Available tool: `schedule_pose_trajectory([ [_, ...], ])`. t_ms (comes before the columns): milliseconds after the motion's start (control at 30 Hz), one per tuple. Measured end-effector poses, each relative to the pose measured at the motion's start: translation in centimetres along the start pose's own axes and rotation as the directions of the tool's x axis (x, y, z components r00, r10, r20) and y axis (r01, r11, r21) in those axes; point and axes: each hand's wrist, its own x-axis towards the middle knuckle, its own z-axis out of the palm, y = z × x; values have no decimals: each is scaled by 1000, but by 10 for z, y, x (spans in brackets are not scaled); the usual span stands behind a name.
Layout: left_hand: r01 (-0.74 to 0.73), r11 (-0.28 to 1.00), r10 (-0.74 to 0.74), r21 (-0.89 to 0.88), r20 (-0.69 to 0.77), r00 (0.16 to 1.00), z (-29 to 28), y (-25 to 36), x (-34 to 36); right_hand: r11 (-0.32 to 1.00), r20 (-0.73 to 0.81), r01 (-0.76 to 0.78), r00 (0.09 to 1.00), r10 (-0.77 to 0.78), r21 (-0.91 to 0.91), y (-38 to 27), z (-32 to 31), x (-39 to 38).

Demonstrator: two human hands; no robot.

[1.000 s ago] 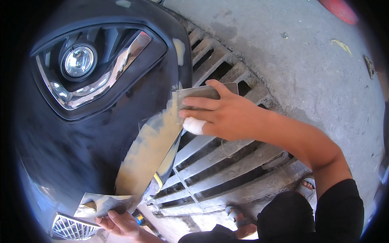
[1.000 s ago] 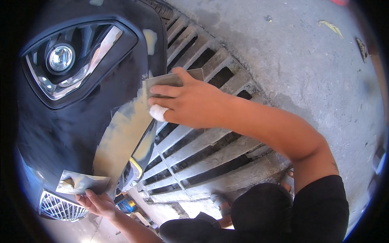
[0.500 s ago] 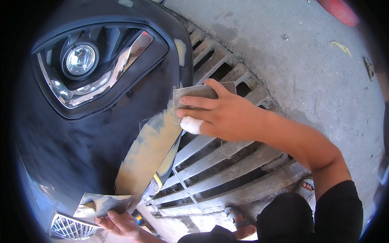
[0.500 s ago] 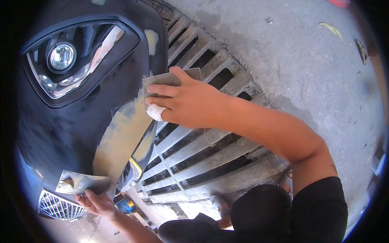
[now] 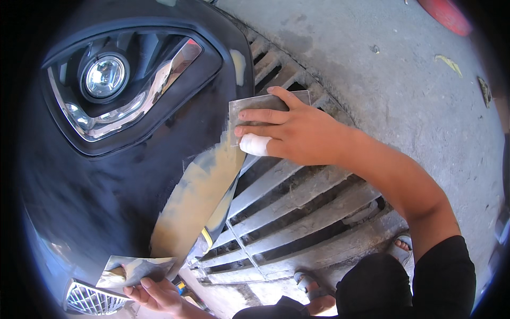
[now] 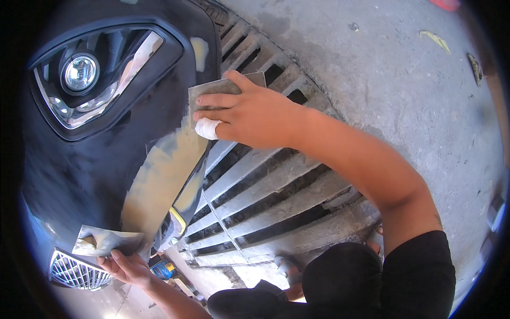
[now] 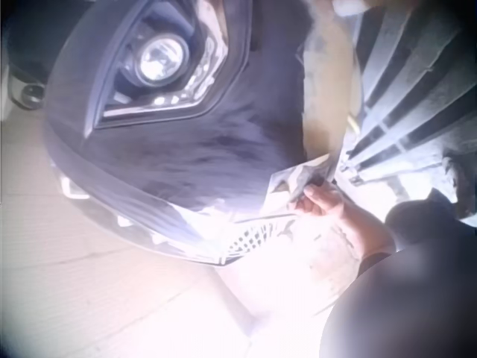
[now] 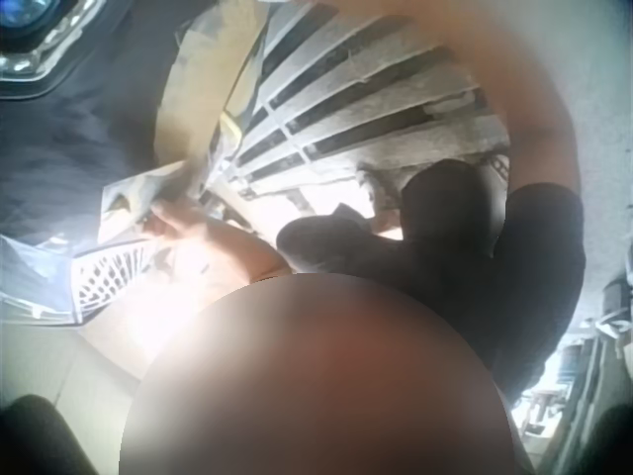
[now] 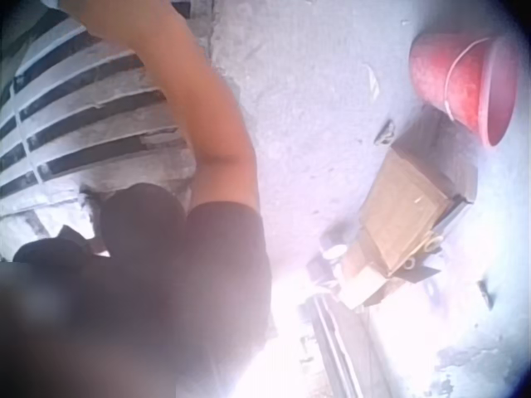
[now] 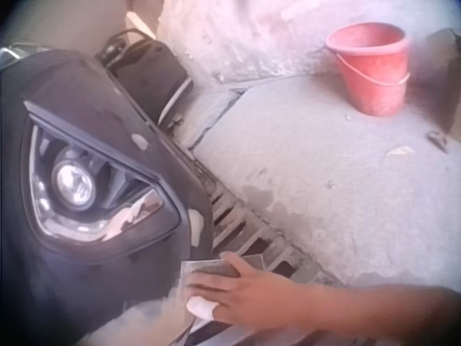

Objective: The person applies beige body filler to a damaged area on a black car bumper using a metal spreader. They repeatedly smooth and level the filler across the surface, occasionally touching the area with their hand to check the application.

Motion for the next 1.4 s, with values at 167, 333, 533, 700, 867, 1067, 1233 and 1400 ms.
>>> schedule_pose_trajectory([
  [167,48,999,-48,21,-24,999,-6,-4,2,997,114,-49,993,42,63,0,-4,-1],
  [333,68,998,-67,6,-61,996,-9,-7,0,999,38,-34,999,33,15,2,-9,4],
  [533,71,997,-69,36,-72,995,-14,-8,0,998,92,-48,995,45,30,4,-11,7],
  [700,65,998,-66,-18,-40,997,-13,-9,0,997,77,-75,994,74,2,10,-12,1],
  [867,66,997,-64,35,-55,996,-11,-7,2,997,84,-66,994,64,25,19,-10,7],
  [1067,80,995,-76,53,-63,995,-11,-7,0,998,22,-54,998,54,14,15,-14,6],
  [1233,83,995,-78,55,-81,994,-10,-7,0,998,59,-55,997,54,18,12,-12,10],
  [1400,77,996,-75,36,-58,995,-10,-7,1,998,100,-69,993,67,15,8,-18,6],
])
